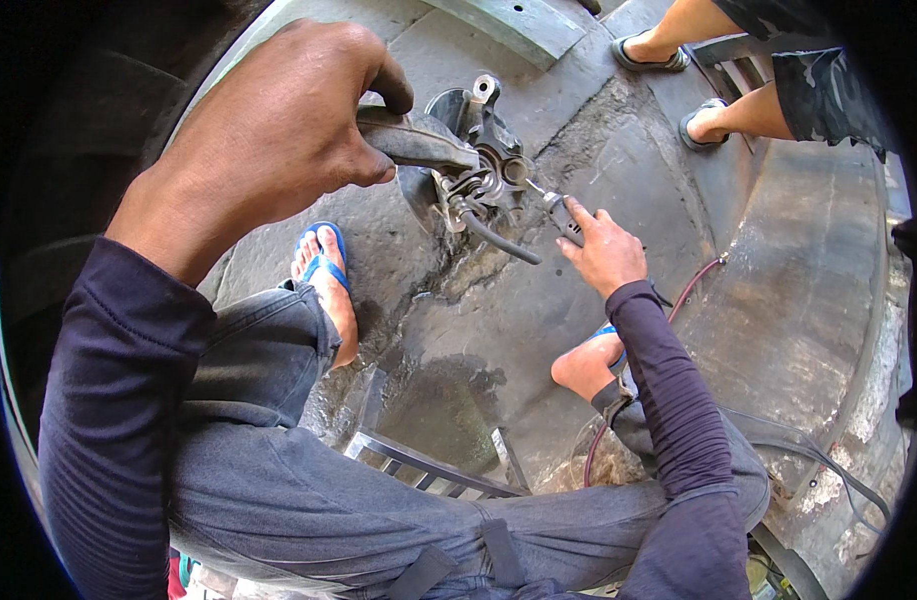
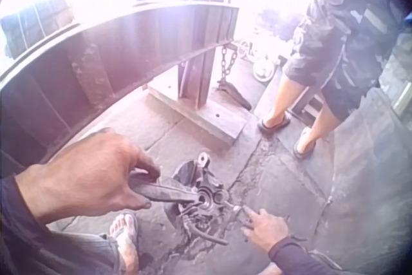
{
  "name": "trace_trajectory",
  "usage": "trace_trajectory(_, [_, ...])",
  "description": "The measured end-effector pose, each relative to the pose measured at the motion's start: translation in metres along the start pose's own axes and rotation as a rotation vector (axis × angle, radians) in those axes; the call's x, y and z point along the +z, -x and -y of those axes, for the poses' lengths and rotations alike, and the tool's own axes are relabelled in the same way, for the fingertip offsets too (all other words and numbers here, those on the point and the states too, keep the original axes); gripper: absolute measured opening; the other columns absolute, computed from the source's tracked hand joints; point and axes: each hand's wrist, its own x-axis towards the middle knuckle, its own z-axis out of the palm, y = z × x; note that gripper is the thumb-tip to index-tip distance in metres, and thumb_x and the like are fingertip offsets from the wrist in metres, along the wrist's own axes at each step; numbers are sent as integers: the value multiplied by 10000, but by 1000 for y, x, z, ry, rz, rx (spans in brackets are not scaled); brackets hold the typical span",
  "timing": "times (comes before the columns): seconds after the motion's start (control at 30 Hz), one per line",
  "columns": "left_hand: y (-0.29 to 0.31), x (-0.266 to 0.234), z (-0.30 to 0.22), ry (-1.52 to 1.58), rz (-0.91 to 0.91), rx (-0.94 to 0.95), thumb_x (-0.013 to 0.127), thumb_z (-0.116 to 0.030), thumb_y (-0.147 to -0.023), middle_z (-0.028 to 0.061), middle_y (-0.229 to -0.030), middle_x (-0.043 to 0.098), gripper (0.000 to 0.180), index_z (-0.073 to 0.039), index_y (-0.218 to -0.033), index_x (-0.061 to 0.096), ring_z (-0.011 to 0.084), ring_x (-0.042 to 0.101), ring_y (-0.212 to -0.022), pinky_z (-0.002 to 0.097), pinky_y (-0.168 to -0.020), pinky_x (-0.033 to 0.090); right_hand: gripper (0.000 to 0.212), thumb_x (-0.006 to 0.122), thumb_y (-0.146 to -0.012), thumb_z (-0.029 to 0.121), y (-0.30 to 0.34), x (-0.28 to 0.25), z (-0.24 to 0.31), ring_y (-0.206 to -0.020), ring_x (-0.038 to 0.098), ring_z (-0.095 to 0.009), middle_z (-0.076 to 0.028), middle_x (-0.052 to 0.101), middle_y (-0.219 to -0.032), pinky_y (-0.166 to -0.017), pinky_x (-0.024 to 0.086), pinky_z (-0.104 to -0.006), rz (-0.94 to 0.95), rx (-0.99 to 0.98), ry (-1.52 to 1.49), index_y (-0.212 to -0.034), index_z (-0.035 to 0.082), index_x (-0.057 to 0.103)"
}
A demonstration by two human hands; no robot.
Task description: The person uses a handheld rotary tool to grind and clean a metal automotive part, likely a steering knuckle. They hold the part with one hand and operate the tool with the other, rotating the part to access different areas. The person briefly pauses to plug in the tool's power cord before resuming work.
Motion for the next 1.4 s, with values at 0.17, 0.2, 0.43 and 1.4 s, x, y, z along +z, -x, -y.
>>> trace_trajectory(0.17, [-1, 2, 2, 29, 22, -55, 937, -109, -747, 225, -1101, 777, 453, 24, -1157, 796, 313, 784, -992, 392, -993, 596, 659, 761, -940, 429, -3, -2, -4, -980, 746, -361, -128, 682, -1089, -837, 606, -503, 2, -8, -11, -1550, 316, 537])
trace_trajectory(0.2, [-2, 1, 2, 35, 36, -58, 938, -108, -746, 224, -1101, 778, 454, 22, -1157, 796, 313, 783, -1001, 396, -995, 596, 661, 761, -940, 429, -3, -2, -5, -980, 746, -361, -128, 681, -1087, -838, 606, -503, 1, -10, -9, -1551, 317, 536])
trace_trajectory(0.43, [0, 2, 2, 30, 14, -38, 936, -104, -754, 220, -1120, 774, 450, 17, -1163, 794, 319, 780, -1020, 410, -996, 600, 658, 766, -937, 424, -5, -1, -13, -968, 747, -358, -128, 675, -1071, -832, 608, -497, -17, -44, 13, -1546, 320, 541])
trace_trajectory(1.4, [4, 3, 6, -58, -30, 23, 929, -112, -767, 202, -1121, 757, 456, 16, -1179, 781, 308, 778, -993, 407, -955, 623, 639, 782, -919, 408, -32, -12, -9, -984, 751, -368, -138, 696, -1085, -837, 608, -499, -28, -59, 16, -1514, 310, 570])
